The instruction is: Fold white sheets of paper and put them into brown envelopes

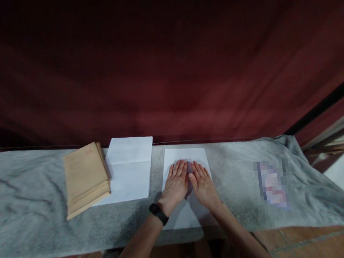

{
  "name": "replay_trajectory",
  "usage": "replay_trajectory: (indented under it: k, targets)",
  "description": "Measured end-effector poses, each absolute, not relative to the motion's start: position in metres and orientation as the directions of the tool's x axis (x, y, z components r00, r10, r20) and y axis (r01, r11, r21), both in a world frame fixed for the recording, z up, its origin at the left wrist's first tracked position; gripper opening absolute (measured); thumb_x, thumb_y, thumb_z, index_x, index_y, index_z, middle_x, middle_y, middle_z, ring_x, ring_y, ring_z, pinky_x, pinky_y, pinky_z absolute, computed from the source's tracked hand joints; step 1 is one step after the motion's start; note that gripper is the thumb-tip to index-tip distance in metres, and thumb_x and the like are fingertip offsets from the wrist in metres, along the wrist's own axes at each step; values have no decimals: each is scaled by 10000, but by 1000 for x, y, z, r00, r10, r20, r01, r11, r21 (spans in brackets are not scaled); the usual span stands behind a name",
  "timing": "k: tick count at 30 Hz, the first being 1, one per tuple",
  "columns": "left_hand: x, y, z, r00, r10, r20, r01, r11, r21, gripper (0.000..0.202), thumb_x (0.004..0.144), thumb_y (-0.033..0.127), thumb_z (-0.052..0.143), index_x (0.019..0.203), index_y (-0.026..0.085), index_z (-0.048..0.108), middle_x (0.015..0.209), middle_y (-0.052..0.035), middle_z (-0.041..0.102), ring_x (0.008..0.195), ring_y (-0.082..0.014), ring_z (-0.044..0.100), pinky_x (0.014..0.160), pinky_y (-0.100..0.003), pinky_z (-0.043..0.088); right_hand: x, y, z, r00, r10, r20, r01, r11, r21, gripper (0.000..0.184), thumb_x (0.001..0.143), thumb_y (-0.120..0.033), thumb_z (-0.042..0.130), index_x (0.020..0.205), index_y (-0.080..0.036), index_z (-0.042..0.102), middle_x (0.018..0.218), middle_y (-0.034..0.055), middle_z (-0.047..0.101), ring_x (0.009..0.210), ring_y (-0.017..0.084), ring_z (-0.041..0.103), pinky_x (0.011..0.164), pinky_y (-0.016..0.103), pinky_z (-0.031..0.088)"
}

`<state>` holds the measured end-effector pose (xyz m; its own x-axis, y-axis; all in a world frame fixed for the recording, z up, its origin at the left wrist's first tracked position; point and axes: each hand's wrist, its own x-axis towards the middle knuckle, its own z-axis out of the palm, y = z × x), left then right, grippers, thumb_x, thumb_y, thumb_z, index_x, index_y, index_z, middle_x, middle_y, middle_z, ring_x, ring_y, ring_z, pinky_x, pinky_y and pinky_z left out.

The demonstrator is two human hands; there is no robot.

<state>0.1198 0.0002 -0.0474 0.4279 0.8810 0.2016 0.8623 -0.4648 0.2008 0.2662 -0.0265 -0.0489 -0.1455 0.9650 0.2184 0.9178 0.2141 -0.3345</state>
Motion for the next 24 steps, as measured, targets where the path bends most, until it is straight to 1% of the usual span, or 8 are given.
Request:
replay_trajectory:
  k: [4,7,10,14,18,21,24]
  targets:
    - [125,17,-52,399,902,166,883,-427,197,539,986,201,346,1512,105,409,1592,-143,387,1508,-262,288,1237,-503,222,256,-6,-54,-142,969,203,911,208,-355,556,1079,-361,159,1496,-150,460,1555,97,456,1466,208,376,1217,440,271]
    - [125,25,-55,381,912,155,898,-405,174,532,991,204,328,1506,114,427,1601,-133,374,1512,-271,275,1237,-511,210,251,6,-57,-133,971,196,918,195,-345,536,1081,-337,172,1495,-160,463,1544,90,474,1464,207,379,1216,439,264]
    - [123,32,-57,346,924,162,914,-371,164,534,1001,210,290,1509,110,423,1606,-127,365,1517,-263,263,1240,-506,199,247,15,-59,-113,975,190,930,171,-326,537,1081,-354,175,1499,-177,460,1554,79,461,1468,231,371,1217,460,248]
    - [120,40,-61,257,948,190,940,-290,180,561,999,222,283,1543,110,358,1604,-140,364,1523,-244,251,1241,-500,193,244,25,-62,-87,977,193,952,139,-274,526,1072,-382,230,1519,-192,431,1578,86,419,1478,281,348,1207,517,233]
    - [119,44,-65,190,960,203,950,-233,209,569,1008,255,278,1556,109,332,1611,-149,341,1521,-240,256,1244,-485,183,244,32,-66,-50,980,193,965,97,-244,513,1062,-379,279,1527,-213,419,1599,87,380,1479,288,343,1206,524,227]
    - [118,44,-66,132,966,225,957,-183,227,585,1013,311,295,1557,95,326,1604,-160,348,1513,-251,279,1240,-476,198,248,35,-69,5,977,212,970,46,-238,518,1057,-377,303,1529,-196,417,1607,121,358,1474,301,350,1193,532,244]
    - [113,44,-66,79,967,241,964,-136,227,592,1013,338,307,1540,74,355,1592,-172,364,1506,-262,295,1231,-465,230,256,37,-73,68,966,250,972,-9,-233,533,1057,-375,280,1524,-159,421,1589,161,382,1454,320,377,1169,556,270]
